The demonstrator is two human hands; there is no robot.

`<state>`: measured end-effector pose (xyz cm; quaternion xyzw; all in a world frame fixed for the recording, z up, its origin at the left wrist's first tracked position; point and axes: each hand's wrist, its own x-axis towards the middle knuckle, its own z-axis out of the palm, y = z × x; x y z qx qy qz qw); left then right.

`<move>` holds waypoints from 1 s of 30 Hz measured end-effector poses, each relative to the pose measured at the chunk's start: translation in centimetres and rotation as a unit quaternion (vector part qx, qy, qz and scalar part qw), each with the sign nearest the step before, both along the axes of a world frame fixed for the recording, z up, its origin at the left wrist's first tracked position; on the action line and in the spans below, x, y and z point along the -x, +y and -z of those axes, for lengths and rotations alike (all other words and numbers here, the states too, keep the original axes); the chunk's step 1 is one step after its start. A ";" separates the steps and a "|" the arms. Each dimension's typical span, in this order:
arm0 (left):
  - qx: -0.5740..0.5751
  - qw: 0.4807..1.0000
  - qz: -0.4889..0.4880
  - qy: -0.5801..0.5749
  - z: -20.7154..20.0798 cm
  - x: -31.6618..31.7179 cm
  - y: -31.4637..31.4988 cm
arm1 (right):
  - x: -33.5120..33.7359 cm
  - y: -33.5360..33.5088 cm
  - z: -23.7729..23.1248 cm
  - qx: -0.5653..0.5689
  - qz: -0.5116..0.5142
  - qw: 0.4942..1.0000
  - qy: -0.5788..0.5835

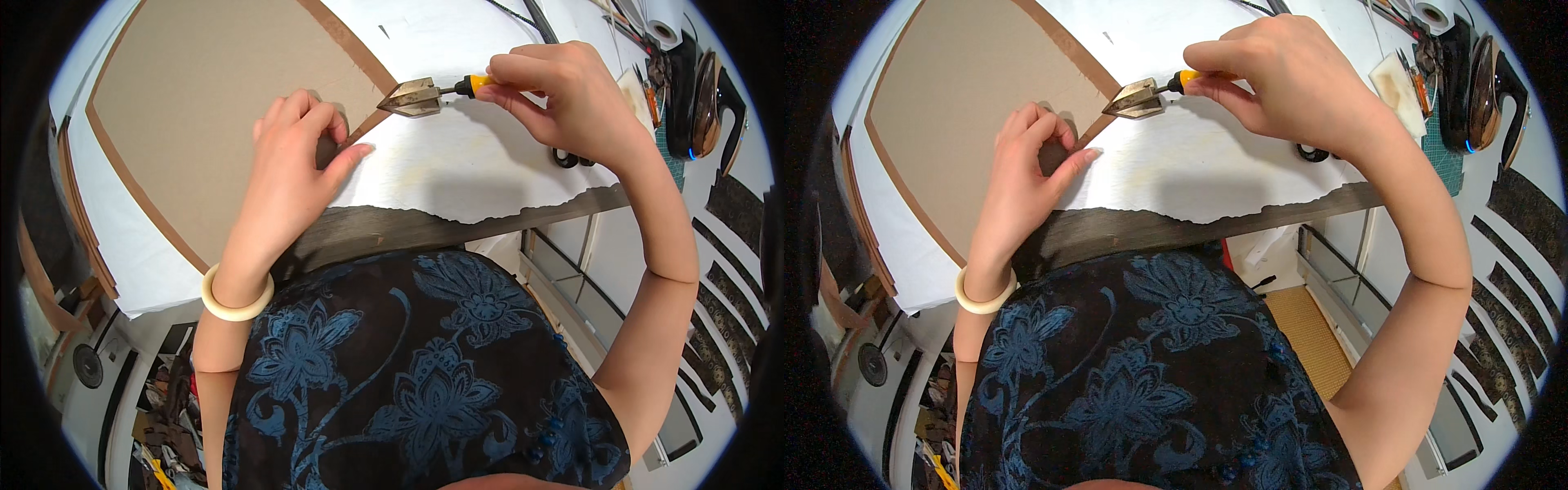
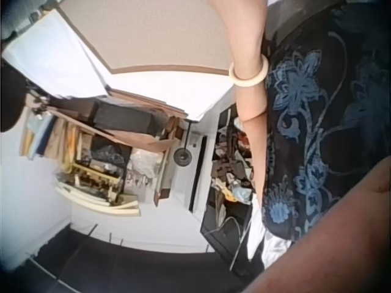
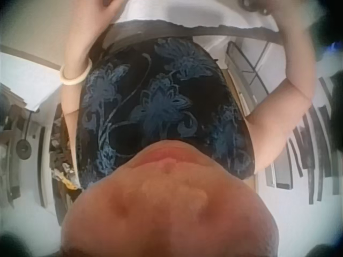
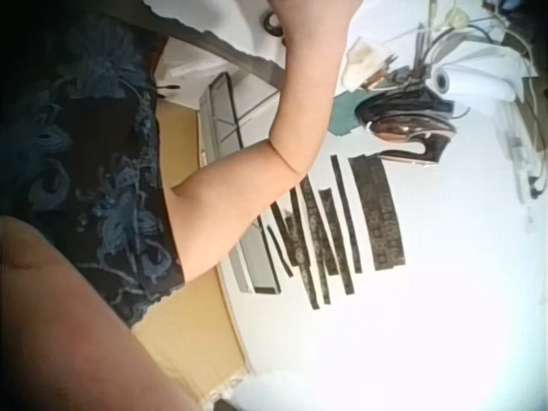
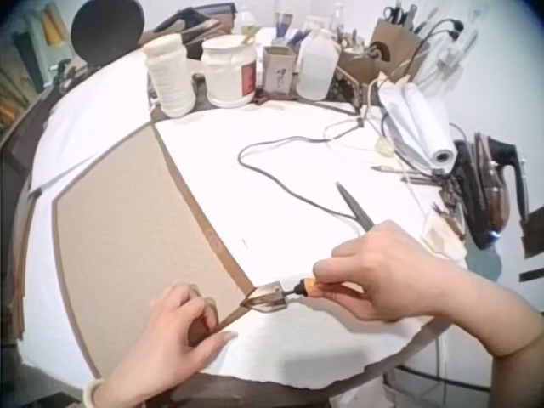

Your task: The person uses a hot knife to trim and seal the edges of a brown leather piece, then uses an iron to press the edges flat. They repeat this process on different sections of the leather, flipping the piece over to work on both sides.

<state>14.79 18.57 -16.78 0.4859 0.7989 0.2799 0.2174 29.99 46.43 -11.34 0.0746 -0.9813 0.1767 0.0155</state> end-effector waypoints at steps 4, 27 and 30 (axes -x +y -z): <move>-0.010 1.000 -0.022 -0.005 0.6 0.0 -0.3 | 0.3 0.4 0.4 -0.043 0.025 0.999 -0.010; -0.026 0.998 -0.052 -0.035 1.4 0.0 -0.2 | 2.6 1.1 -0.3 0.009 -0.063 0.997 -0.043; -0.027 0.998 -0.052 -0.032 1.3 0.0 -0.2 | 2.9 1.7 0.1 0.018 -0.036 0.998 -0.039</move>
